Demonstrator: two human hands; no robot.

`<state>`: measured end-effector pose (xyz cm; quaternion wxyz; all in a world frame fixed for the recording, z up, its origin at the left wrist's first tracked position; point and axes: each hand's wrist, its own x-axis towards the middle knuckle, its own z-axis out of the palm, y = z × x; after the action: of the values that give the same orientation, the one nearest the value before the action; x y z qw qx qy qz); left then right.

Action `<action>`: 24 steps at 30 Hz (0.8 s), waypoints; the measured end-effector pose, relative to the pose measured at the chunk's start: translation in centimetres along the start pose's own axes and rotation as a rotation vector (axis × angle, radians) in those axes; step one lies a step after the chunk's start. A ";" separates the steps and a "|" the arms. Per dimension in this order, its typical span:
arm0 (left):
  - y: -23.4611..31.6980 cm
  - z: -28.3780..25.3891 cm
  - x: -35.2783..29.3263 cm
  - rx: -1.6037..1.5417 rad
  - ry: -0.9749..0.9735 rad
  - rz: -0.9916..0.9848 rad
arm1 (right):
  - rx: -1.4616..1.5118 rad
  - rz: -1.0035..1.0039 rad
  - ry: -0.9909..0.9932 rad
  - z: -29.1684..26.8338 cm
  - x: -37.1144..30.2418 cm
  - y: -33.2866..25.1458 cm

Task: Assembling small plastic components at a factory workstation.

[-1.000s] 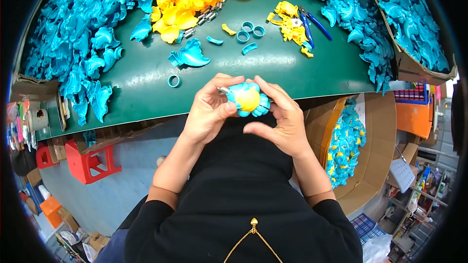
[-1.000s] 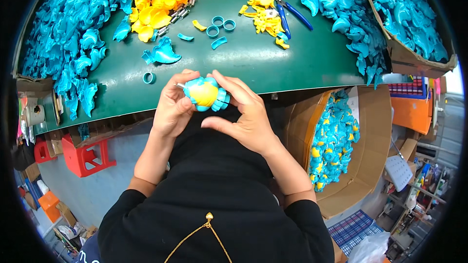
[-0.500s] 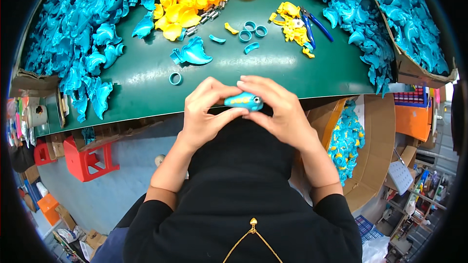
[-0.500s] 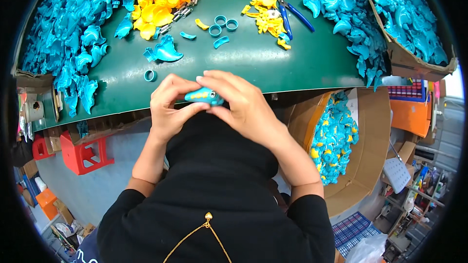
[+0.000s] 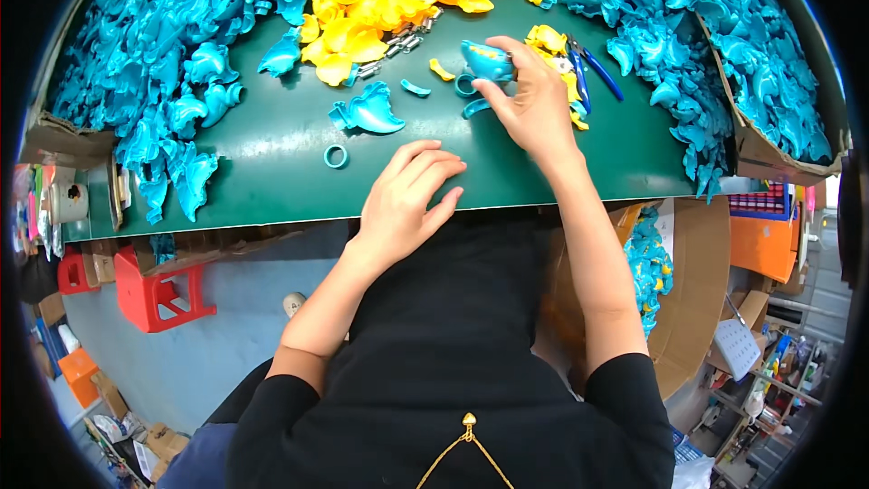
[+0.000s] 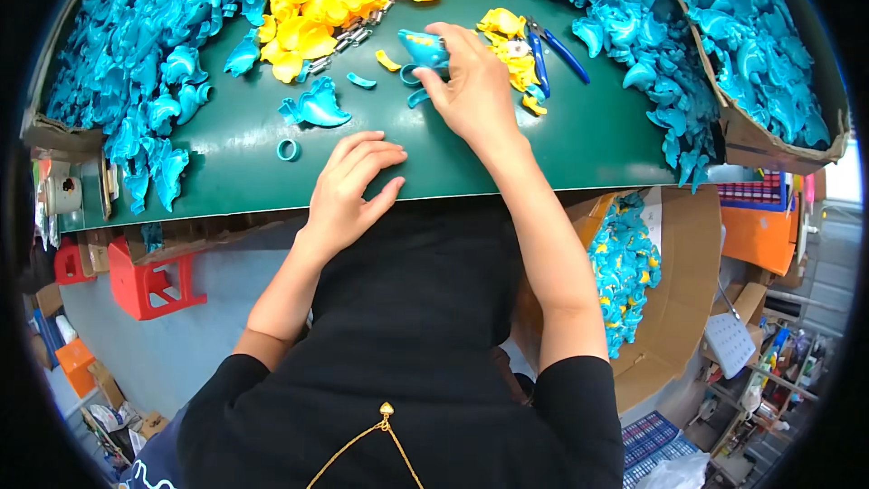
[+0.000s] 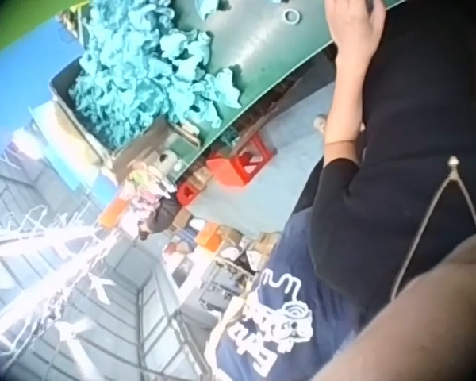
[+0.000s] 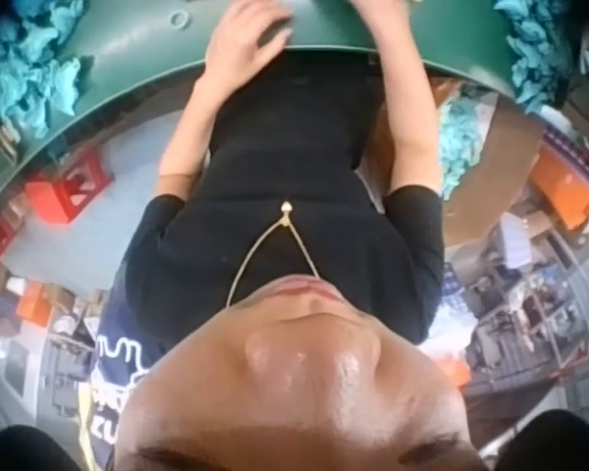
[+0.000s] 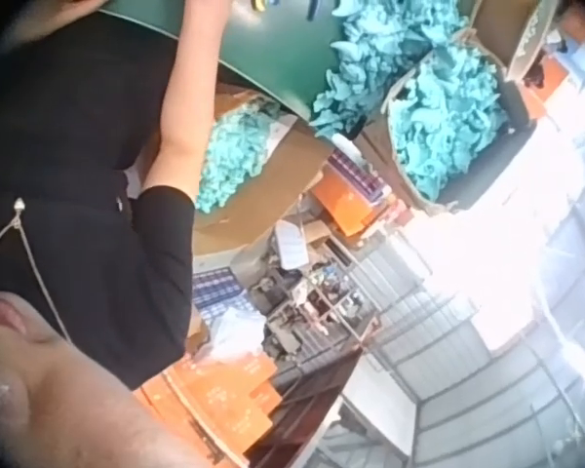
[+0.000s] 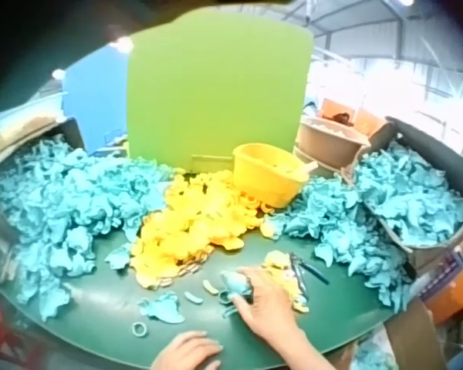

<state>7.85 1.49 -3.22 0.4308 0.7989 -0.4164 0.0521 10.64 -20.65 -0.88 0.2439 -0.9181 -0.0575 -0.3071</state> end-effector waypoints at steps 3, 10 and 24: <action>0.4 -0.1 -0.1 -0.129 0.027 0.006 | 0.074 0.245 0.018 0.1 -1.2 0.3; -4.1 -8.8 2.9 0.301 0.255 -0.017 | 0.349 0.351 0.190 -7.2 -3.7 0.6; -13.2 -12.4 6.2 0.834 0.132 -0.273 | 0.147 0.356 -0.186 -10.8 -5.6 -3.4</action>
<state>24.63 10.42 -1.22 0.1003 0.9470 -0.2222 0.2092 -0.52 -22.59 4.67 0.3541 -0.9180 0.0612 -0.1680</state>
